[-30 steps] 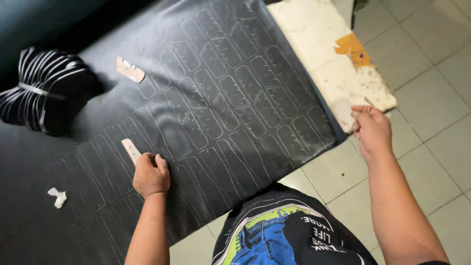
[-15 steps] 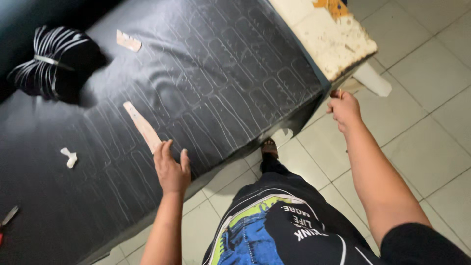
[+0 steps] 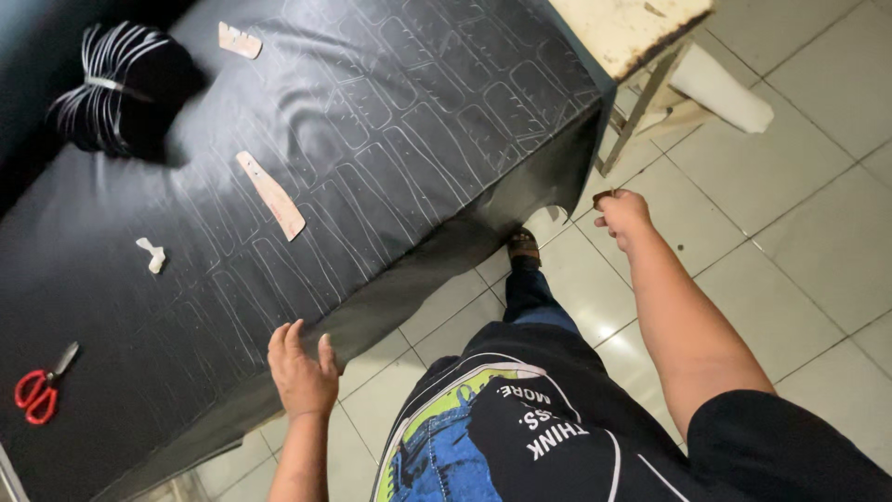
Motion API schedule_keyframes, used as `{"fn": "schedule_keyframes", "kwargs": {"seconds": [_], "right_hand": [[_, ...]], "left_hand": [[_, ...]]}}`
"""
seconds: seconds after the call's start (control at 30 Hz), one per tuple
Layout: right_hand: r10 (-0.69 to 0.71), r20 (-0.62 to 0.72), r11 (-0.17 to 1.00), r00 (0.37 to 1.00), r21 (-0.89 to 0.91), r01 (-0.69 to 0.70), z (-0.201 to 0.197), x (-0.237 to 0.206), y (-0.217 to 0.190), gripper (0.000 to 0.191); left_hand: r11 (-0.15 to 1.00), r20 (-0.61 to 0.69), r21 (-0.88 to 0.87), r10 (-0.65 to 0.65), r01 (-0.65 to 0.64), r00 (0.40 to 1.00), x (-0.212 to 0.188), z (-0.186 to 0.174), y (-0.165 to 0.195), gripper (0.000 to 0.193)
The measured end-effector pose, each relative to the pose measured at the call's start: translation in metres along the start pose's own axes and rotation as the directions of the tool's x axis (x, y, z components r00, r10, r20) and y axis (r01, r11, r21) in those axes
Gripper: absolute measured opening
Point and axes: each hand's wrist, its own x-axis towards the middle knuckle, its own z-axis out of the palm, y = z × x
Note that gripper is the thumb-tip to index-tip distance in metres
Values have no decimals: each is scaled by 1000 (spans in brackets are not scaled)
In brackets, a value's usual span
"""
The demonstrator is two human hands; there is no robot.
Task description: The person uses a small wooden template and a pencil to mark outlines on a large black sheet of material. They then retrieve a bottle and apply a liquid to a cloth, using it to wipe the marked areas on the sheet.
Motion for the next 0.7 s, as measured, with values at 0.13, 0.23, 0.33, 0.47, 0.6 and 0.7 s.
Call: {"fn": "schedule_keyframes", "kwargs": {"seconds": [0.13,0.23,0.33,0.47,0.6,0.7], "right_hand": [[6,14,1000,1000,24,-6,-14,-3,18,13],[-5,29,998,1000,69,3,-24,-7,36,13],[11,26,996,1000,89,-13,-35,-14,52,15],[11,26,996,1000,89,-13,-44,-21,63,21],[-10,52,998,999,62,7,-45,-26,62,31],[-71,75,997,995,45,68,-43,-28,57,43]], "left_hand": [[997,31,70,14,-16,999,9,-5,5,51],[992,38,103,73,-76,997,16,-5,15,52],[988,82,116,96,-105,992,21,-7,27,53],[981,111,136,124,-139,986,29,-9,41,52],[971,109,158,166,-182,980,35,-6,47,50],[971,108,157,164,-180,981,36,-2,52,49]]}}
